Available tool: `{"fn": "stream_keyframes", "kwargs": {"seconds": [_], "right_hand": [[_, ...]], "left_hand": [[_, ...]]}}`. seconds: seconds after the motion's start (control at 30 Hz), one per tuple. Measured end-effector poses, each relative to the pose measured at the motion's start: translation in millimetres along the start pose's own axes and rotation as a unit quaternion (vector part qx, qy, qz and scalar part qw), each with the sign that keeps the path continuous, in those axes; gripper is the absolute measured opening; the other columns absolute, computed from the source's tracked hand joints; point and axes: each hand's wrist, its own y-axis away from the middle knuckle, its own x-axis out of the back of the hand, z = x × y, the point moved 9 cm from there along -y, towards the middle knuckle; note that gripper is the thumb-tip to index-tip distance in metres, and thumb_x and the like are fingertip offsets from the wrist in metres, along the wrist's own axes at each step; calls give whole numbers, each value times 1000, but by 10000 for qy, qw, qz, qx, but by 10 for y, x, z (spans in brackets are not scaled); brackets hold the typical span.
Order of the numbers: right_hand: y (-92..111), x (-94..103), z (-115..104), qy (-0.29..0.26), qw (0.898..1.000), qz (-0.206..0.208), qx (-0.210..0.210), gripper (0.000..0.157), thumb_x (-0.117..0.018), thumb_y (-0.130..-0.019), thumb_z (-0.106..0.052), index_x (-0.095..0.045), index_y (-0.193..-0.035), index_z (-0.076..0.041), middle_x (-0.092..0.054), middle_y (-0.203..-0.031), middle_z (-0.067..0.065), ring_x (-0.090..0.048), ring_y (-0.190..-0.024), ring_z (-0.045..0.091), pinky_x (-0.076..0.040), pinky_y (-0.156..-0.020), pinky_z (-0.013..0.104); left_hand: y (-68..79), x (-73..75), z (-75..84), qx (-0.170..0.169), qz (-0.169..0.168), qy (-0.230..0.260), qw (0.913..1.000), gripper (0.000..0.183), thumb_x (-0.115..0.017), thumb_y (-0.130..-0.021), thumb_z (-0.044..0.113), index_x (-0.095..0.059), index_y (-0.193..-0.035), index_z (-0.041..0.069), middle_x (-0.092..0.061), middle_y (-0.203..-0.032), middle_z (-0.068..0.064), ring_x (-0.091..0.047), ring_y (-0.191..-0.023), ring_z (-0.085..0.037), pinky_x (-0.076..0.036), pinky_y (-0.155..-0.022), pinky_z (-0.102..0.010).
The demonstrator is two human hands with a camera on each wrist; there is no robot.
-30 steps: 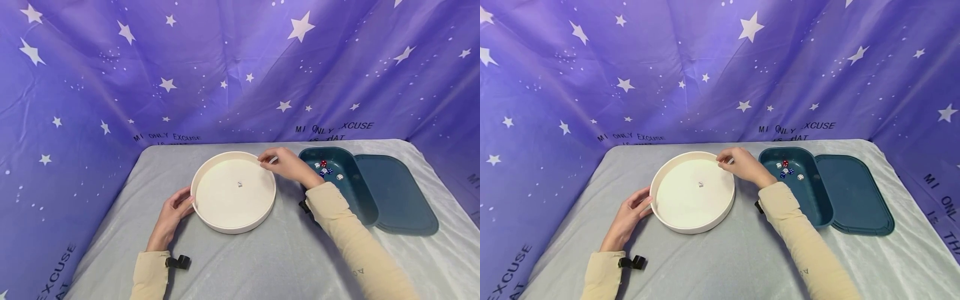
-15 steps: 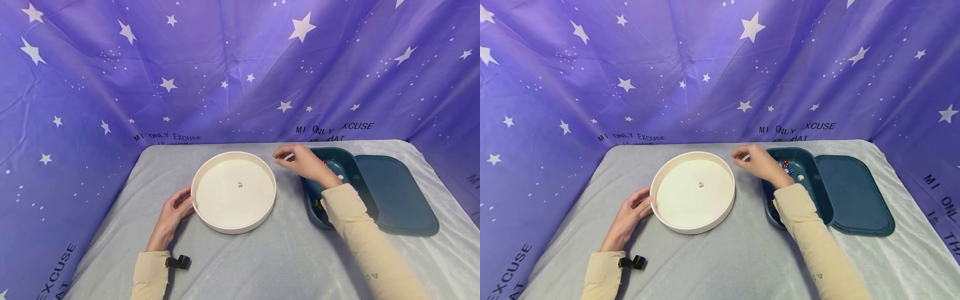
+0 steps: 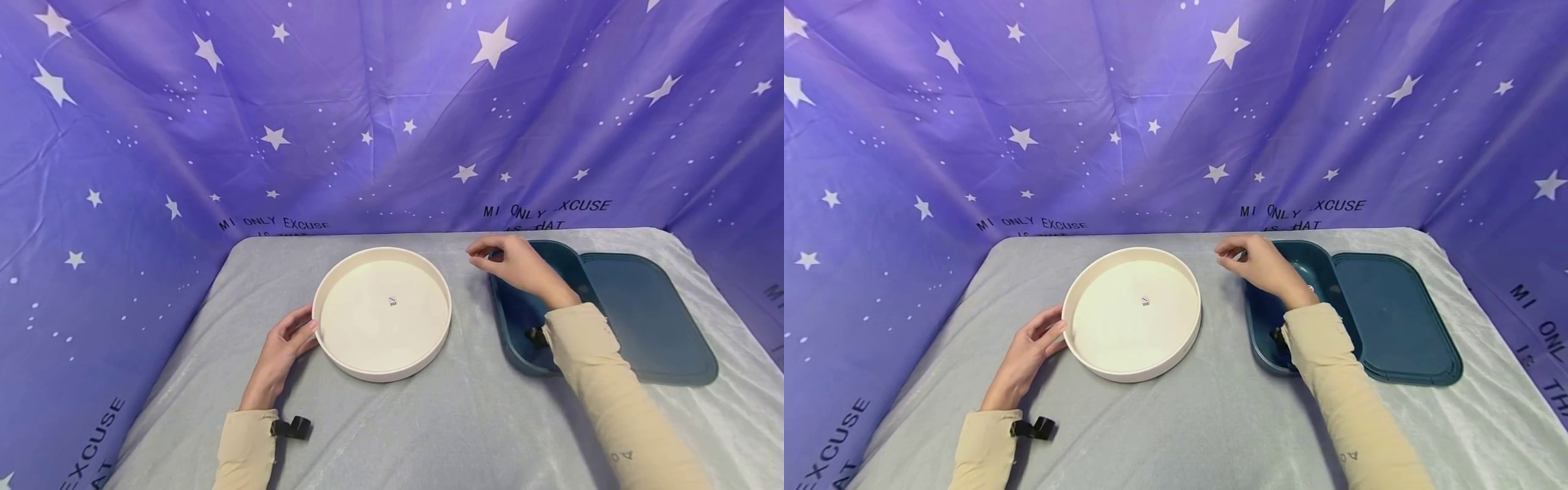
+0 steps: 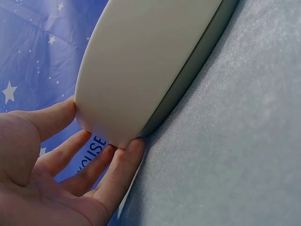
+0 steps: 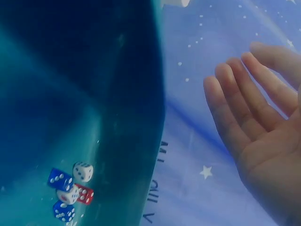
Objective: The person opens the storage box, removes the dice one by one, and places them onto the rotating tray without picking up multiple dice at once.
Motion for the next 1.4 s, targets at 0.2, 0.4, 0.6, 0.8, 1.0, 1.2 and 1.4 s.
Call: {"fn": "stream_keyframes", "kwargs": {"seconds": [0.2,0.4,0.6,0.8,1.0,1.2,1.4], "right_hand": [[43,69,107,13,9999,143,-23,21,-63,-89,-20,-66,-106,-9,-64,-102,7,-59,-89,19,-52,-78,37],[71,116,257,144,9994,300,-69,19,-64,-88,-17,-67,-104,-8,-66,-101,9,-61,-89,20,-52,-78,37],[120,156,425,249,9986,334,-334,22,-63,-89,-21,-67,-106,-8,-66,-100,9,-61,-89,21,-52,-78,39],[181,197,582,313,9966,363,-664,22,-63,-89,-22,-67,-106,-9,-65,-99,9,-60,-87,23,-51,-74,39],[221,236,701,410,9942,369,-926,23,-62,-89,-21,-66,-108,-9,-65,-98,8,-59,-84,22,-50,-67,35],[257,272,768,515,9936,288,-965,26,-59,-91,-23,-65,-110,-6,-65,-100,12,-60,-83,24,-49,-66,36],[262,294,835,624,9928,263,-992,25,-59,-91,-19,-64,-109,-3,-65,-99,14,-60,-84,26,-49,-68,37]], "left_hand": [[41,-45,86,83,-64,2,9999,49,-61,-90,14,-43,-134,2,-43,-134,-17,-45,-120,-34,-49,-92,-35],[100,-97,187,145,-92,-203,9996,50,-59,-91,14,-40,-136,1,-41,-135,-18,-44,-121,-36,-49,-92,-37],[103,-99,201,114,-105,-240,9996,50,-59,-91,15,-40,-136,1,-41,-135,-17,-43,-121,-36,-49,-92,-37],[105,-104,208,80,-114,-201,9997,49,-58,-92,13,-40,-136,0,-41,-136,-18,-43,-121,-36,-49,-92,-36],[102,-101,200,107,-100,-121,9998,48,-58,-91,11,-41,-135,1,-42,-135,-18,-44,-120,-35,-49,-92,-36],[98,-91,185,132,-90,-120,9998,48,-58,-91,11,-41,-135,1,-42,-135,-18,-45,-120,-34,-49,-92,-36],[95,-92,181,145,-81,-155,9997,48,-58,-91,12,-41,-135,2,-42,-135,-17,-45,-120,-34,-49,-92,-36]]}}
